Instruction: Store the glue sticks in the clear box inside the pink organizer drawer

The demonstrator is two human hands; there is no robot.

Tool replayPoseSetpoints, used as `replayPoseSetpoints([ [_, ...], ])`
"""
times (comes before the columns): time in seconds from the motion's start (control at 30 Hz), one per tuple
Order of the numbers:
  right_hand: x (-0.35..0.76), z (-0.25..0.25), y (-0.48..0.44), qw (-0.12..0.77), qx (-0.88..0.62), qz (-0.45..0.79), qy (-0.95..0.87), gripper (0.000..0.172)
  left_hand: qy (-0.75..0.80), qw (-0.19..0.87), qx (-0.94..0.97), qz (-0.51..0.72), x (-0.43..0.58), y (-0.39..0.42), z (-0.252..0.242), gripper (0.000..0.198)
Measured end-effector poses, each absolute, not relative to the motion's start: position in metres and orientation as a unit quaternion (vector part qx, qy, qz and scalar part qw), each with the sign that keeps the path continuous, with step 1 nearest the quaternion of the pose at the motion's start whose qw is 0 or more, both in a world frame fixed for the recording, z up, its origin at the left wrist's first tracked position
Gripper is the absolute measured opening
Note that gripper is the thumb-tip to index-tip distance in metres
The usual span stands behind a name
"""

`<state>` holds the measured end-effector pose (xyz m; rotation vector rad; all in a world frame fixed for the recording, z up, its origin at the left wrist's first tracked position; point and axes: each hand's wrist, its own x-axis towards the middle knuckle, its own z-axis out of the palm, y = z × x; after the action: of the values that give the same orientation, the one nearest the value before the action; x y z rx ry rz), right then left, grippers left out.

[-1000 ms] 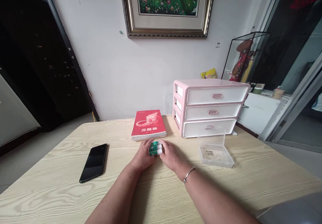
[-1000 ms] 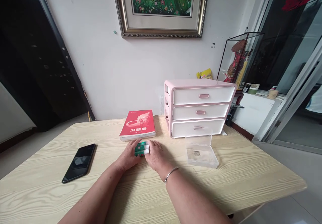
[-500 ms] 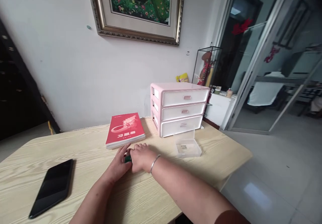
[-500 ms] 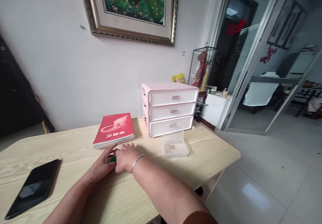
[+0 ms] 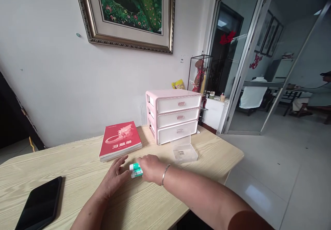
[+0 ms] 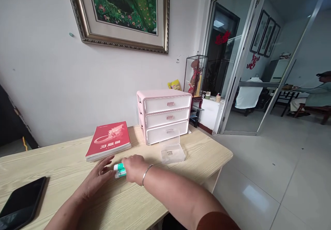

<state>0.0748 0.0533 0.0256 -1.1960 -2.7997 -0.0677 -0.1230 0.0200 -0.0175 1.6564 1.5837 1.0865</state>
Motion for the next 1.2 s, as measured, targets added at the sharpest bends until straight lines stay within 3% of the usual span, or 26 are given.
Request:
replayPoseSetpoints([
  [0.17, 0.155, 0.057, 0.064, 0.116, -0.468, -0.021, -0.876, 0.035, 0.602, 0.278, 0.625, 0.413, -0.129, 0.019, -0.018, 0.070],
  [0.4, 0.246, 0.069, 0.090, 0.058, -0.562, -0.018, -0.825, 0.044, 0.607, 0.291, 0.626, 0.394, -0.126, 0.022, -0.019, 0.071],
  [0.6, 0.254, 0.051, 0.099, 0.034, -0.581, 0.000, -0.813, 0.039, 0.625, 0.308, 0.604, 0.387, -0.127, 0.019, -0.015, 0.070],
  [0.97, 0.260, 0.053, 0.109, 0.007, -0.561, 0.048, -0.826, 0.054, 0.635, 0.308, 0.607, 0.366, -0.134, 0.018, -0.014, 0.062],
  [1.2, 0.264, 0.064, 0.110, -0.004, -0.549, 0.081, -0.832, 0.046, 0.631, 0.308, 0.614, 0.359, -0.138, 0.019, -0.016, 0.058],
])
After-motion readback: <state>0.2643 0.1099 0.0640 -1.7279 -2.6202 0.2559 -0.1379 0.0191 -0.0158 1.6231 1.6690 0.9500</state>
